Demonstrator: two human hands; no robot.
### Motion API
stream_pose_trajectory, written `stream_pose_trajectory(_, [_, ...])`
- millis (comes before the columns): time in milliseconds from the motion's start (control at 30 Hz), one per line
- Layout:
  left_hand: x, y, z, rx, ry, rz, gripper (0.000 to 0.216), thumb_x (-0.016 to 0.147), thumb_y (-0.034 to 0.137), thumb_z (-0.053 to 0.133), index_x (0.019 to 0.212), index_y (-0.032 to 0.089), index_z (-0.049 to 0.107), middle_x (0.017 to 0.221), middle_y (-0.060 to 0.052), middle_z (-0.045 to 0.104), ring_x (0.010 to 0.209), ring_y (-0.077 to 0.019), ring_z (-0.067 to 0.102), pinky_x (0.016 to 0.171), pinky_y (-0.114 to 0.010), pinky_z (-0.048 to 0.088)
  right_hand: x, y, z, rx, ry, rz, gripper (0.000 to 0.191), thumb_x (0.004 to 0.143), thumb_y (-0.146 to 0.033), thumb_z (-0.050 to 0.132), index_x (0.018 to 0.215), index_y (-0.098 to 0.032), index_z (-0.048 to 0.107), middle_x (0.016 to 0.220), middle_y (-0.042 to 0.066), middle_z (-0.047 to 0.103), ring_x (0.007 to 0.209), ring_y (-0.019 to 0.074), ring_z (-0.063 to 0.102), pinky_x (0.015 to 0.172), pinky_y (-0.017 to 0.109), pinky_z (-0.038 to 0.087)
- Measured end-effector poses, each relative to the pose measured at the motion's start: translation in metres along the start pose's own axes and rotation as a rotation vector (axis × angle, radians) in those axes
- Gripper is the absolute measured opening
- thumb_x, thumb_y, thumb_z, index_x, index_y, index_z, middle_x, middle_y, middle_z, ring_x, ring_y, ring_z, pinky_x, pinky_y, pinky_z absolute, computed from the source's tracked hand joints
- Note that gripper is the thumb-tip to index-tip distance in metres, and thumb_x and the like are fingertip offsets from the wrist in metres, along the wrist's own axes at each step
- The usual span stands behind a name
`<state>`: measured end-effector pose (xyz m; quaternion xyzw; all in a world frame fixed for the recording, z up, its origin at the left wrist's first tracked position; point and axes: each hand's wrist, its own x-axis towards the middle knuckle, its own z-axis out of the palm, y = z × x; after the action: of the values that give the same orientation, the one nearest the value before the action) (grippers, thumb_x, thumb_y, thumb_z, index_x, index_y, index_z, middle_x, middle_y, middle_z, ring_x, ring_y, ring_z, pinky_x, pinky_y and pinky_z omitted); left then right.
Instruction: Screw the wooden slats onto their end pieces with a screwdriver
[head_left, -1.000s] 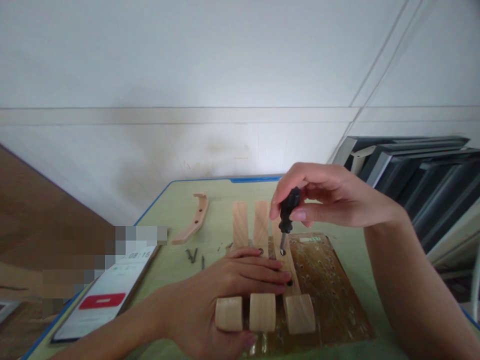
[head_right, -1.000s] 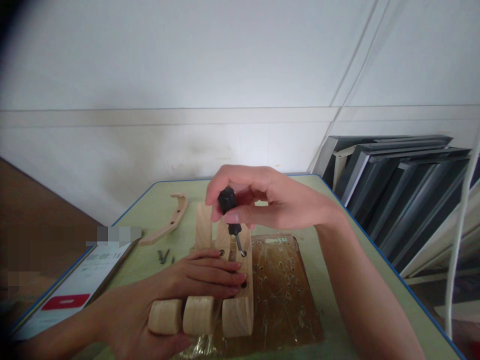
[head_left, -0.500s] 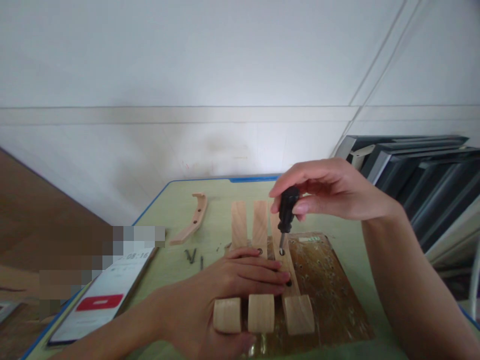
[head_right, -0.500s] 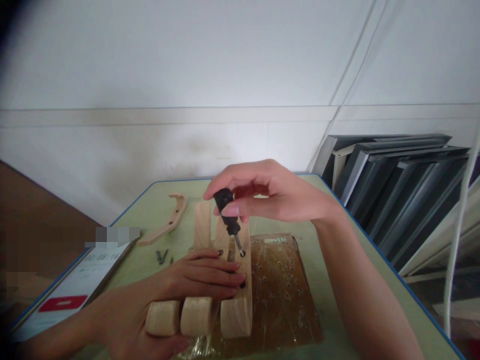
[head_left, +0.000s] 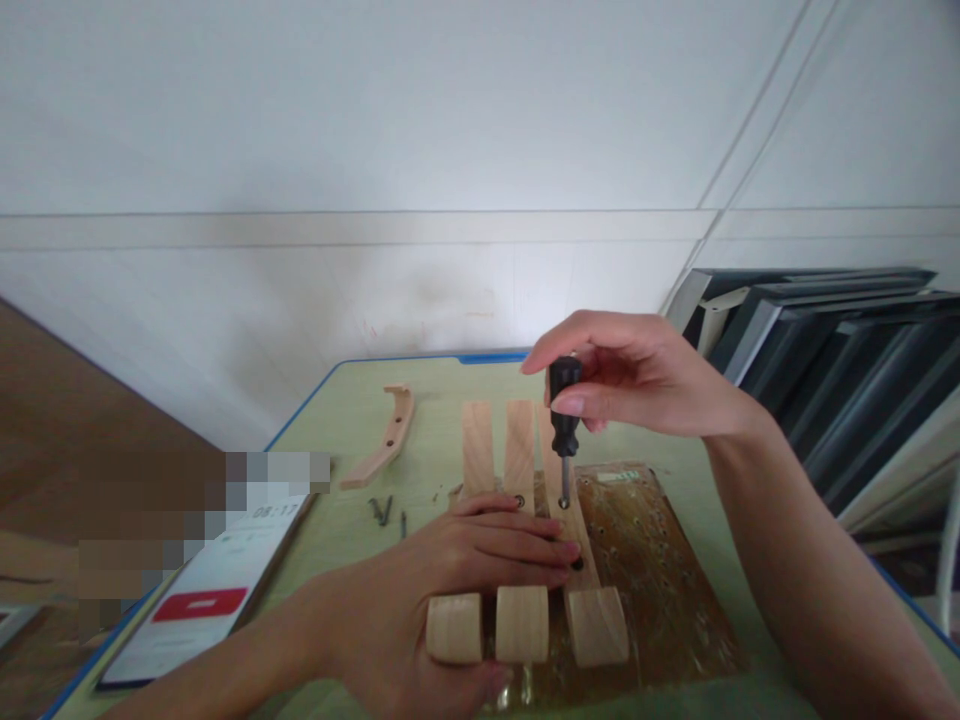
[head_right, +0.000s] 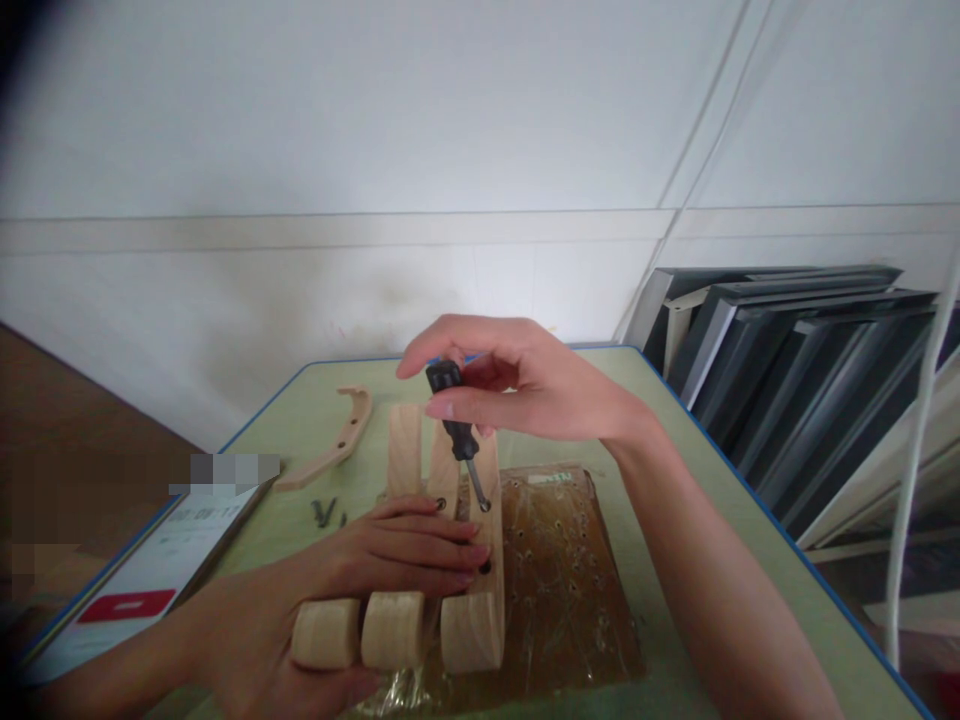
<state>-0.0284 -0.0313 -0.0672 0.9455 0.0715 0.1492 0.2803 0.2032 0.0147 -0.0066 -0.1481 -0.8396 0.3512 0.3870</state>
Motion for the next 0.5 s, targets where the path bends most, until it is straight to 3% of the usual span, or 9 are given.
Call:
stream_pose_trajectory(133, [0.001, 0.000, 0.000, -0.003, 0.004, -0.003, 0.063, 0.071, 0.023, 0.058, 0.130, 0.021, 0.036, 0.131, -0.005, 0.052, 0.124, -0.0208, 0.045, 0.110, -0.036, 0.025, 0.000, -0.002, -0.003, -0.019, -0.025, -0.003, 0.023, 0.077, -0.014, 0.062, 0.098, -0.007, 0.061, 0.085, 0.004, 0.059, 0.067, 0.0039, 0.054, 0.055, 0.011, 0.047])
stream_pose_trajectory(267, [0.001, 0.001, -0.002, -0.003, -0.007, -0.007, 0.063, 0.070, 0.022, 0.057, 0.130, 0.022, 0.037, 0.130, -0.004, 0.053, 0.123, -0.0205, 0.046, 0.110, -0.036, 0.025, -0.005, -0.010, -0.011, -0.024, -0.085, 0.028, 0.030, 0.078, -0.007, 0.058, 0.108, -0.006, 0.059, 0.095, 0.009, 0.063, 0.079, 0.0077, 0.058, 0.065, 0.016, 0.050])
stream_pose_trajectory(500, [0.000, 0.000, -0.001, 0.017, -0.019, -0.014, 0.064, 0.070, 0.023, 0.058, 0.130, 0.021, 0.036, 0.131, -0.004, 0.052, 0.125, -0.0204, 0.044, 0.111, -0.036, 0.023, -0.008, -0.013, -0.016, 0.013, -0.076, 0.078, 0.026, 0.082, -0.010, 0.054, 0.107, -0.005, 0.060, 0.082, 0.006, 0.065, 0.056, 0.0018, 0.054, 0.052, 0.012, 0.048])
